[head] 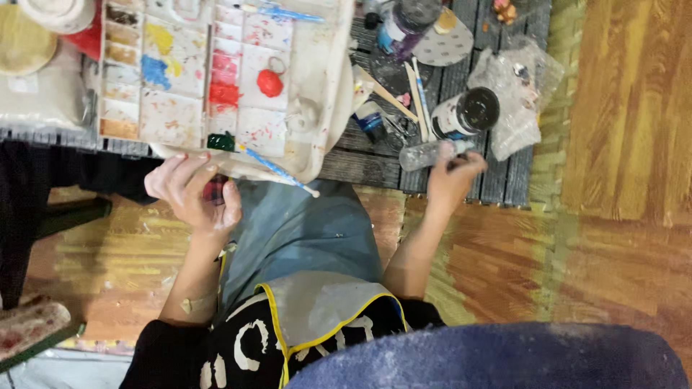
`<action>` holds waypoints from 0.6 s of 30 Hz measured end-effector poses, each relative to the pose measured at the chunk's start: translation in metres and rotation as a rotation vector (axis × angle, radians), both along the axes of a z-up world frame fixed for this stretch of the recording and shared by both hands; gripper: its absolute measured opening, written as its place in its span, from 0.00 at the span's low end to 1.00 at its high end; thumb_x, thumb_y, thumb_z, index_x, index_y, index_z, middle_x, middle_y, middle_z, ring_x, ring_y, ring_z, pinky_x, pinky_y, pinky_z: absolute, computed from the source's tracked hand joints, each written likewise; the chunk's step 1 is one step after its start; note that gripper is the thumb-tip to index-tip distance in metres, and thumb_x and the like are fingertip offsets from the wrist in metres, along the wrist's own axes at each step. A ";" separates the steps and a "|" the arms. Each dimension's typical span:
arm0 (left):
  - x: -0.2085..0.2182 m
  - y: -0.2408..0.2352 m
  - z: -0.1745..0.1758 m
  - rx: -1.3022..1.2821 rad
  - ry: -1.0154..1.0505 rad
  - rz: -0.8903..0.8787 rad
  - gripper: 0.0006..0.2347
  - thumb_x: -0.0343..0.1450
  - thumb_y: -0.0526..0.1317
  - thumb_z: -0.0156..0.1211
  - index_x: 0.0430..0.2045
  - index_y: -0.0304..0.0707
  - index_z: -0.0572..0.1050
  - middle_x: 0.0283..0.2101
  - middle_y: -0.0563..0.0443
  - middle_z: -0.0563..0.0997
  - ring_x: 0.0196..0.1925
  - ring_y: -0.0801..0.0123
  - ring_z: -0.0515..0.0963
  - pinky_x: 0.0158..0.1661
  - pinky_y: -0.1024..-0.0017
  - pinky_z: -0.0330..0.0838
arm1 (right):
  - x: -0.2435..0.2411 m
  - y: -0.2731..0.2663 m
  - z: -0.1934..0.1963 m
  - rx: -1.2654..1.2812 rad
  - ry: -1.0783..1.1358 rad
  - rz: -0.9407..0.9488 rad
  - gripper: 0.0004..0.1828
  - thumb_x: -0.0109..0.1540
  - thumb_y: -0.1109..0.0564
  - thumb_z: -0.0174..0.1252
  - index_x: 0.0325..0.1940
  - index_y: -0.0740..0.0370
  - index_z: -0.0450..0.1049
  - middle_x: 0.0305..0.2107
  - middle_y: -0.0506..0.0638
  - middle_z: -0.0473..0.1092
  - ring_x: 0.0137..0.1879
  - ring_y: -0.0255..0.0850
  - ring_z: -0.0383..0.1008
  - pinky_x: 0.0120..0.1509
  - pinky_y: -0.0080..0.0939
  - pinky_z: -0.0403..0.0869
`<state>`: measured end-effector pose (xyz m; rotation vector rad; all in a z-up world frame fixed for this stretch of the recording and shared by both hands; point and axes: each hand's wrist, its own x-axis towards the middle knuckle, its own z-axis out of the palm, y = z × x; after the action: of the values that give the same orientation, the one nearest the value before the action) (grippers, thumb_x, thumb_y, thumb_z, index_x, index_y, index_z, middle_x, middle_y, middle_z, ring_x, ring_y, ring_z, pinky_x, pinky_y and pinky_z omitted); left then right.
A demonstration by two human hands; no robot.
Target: The person mixes paints on a palette using a brush. They squeeze yellow paint from a tube onto the palette and blend it with other colors. The person also handles a dark paint tube and adds paint to the palette.
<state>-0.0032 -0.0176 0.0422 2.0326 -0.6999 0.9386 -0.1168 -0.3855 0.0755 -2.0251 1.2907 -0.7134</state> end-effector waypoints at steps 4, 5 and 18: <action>0.001 -0.004 0.011 0.019 -0.031 -0.030 0.11 0.73 0.42 0.62 0.45 0.39 0.73 0.50 0.44 0.78 0.57 0.48 0.71 0.59 0.51 0.59 | 0.009 -0.014 0.011 0.145 -0.057 0.065 0.40 0.64 0.50 0.68 0.69 0.57 0.50 0.51 0.61 0.71 0.50 0.46 0.76 0.54 0.52 0.73; 0.001 -0.005 0.015 0.009 -0.032 -0.032 0.11 0.73 0.42 0.62 0.46 0.39 0.72 0.50 0.44 0.78 0.57 0.48 0.71 0.59 0.51 0.59 | 0.010 -0.015 0.013 0.287 -0.134 0.015 0.42 0.60 0.53 0.66 0.70 0.56 0.49 0.51 0.60 0.70 0.48 0.46 0.75 0.50 0.54 0.74; -0.008 -0.045 0.071 0.351 0.177 -0.247 0.11 0.74 0.45 0.67 0.48 0.49 0.79 0.51 0.60 0.79 0.59 0.67 0.74 0.65 0.53 0.47 | -0.026 -0.027 0.024 -0.394 -0.094 0.208 0.42 0.59 0.57 0.74 0.72 0.59 0.59 0.55 0.53 0.63 0.59 0.47 0.69 0.66 0.47 0.70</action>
<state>-0.0110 -0.0627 0.1131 2.2310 -1.0462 0.5119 -0.1423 -0.4126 0.0994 -2.3610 0.9202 -1.0107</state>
